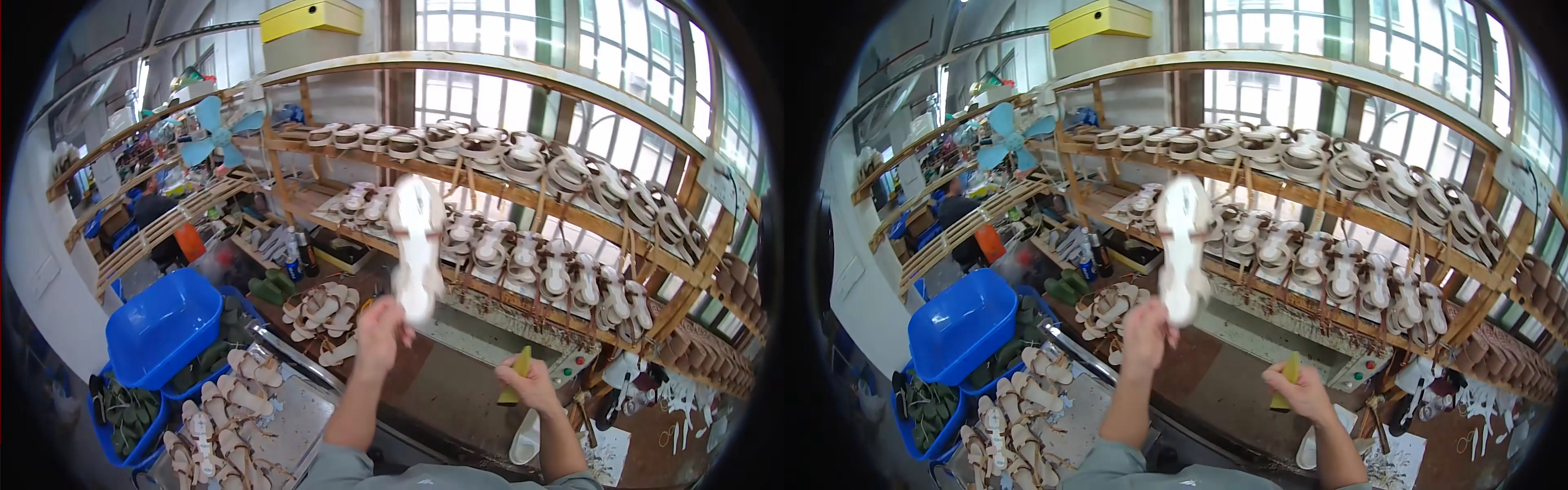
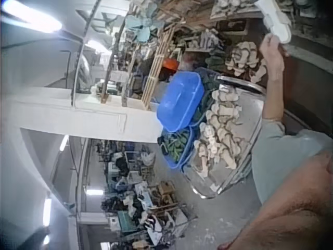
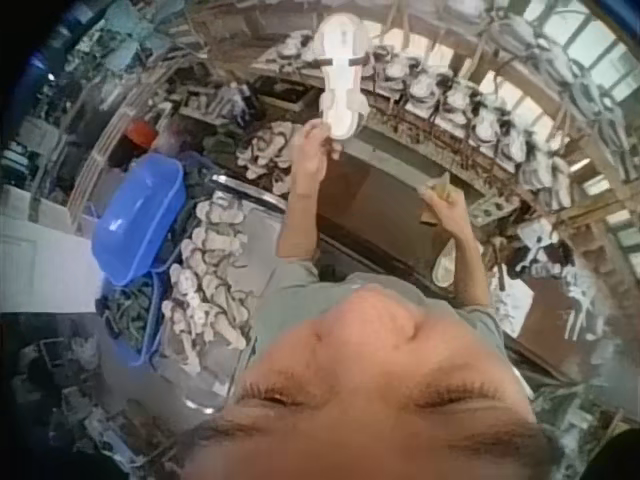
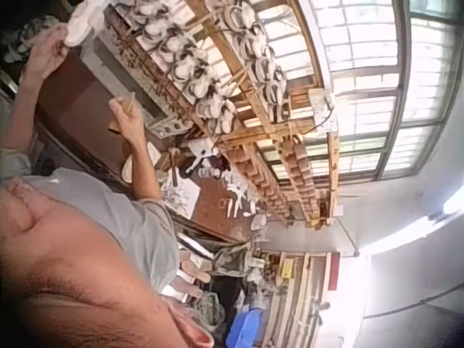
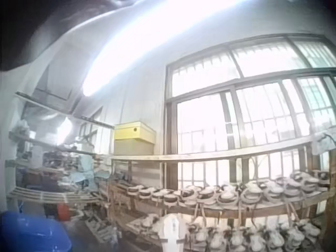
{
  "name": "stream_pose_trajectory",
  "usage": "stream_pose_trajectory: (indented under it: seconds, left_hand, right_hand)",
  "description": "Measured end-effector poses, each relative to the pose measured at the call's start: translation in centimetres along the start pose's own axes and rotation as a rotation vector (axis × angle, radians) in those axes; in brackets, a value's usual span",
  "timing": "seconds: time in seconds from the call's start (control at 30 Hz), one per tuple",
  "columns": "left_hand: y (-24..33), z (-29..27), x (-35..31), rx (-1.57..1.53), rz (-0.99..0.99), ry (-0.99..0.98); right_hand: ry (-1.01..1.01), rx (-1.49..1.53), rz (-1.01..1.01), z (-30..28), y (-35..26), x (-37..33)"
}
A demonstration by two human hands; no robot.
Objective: The person applies glue to the sole and strap attachment points of several beige sandals using a yellow brush. They repeatedly dip the brush into a white container and spread the adhesive on the footwear, handling each sandal individually before placing it on a nearby metal tray.
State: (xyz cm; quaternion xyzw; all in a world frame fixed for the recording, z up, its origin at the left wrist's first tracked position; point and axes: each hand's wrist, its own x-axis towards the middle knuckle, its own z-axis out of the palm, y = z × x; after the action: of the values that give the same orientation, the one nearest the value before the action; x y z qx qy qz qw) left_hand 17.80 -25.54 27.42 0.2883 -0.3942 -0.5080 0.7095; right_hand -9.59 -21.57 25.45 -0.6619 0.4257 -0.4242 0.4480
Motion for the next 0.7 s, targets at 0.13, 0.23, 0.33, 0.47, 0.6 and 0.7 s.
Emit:
stream_pose_trajectory:
  seconds: [0.13,0.23,0.33,0.47,0.6,0.7]
  left_hand:
    - [8.9,-3.2,13.0,0.034,0.204,-0.041]
    - [14.0,-3.5,22.8,0.01,0.132,-0.043]
    - [14.8,-3.8,32.8,-0.098,0.039,-0.146]
    - [13.2,-0.9,40.1,0.006,-0.054,-0.12]
    - [11.6,0.0,43.2,0.125,-0.164,-0.118]
    - [11.5,-1.0,43.8,0.147,-0.192,-0.088]
  right_hand:
    - [0.214,0.012,-0.009,-1.1,0.8,-0.5]
    - [0.401,0.01,-0.042,-3.0,3.9,-1.8]
    - [0.583,0.07,-0.034,-3.5,4.7,-3.0]
    - [0.715,0.081,-0.013,-3.4,5.3,-5.1]
    - [0.753,0.067,0.03,-2.6,4.5,-5.6]
    - [0.74,0.054,-0.001,-2.4,4.8,-5.4]
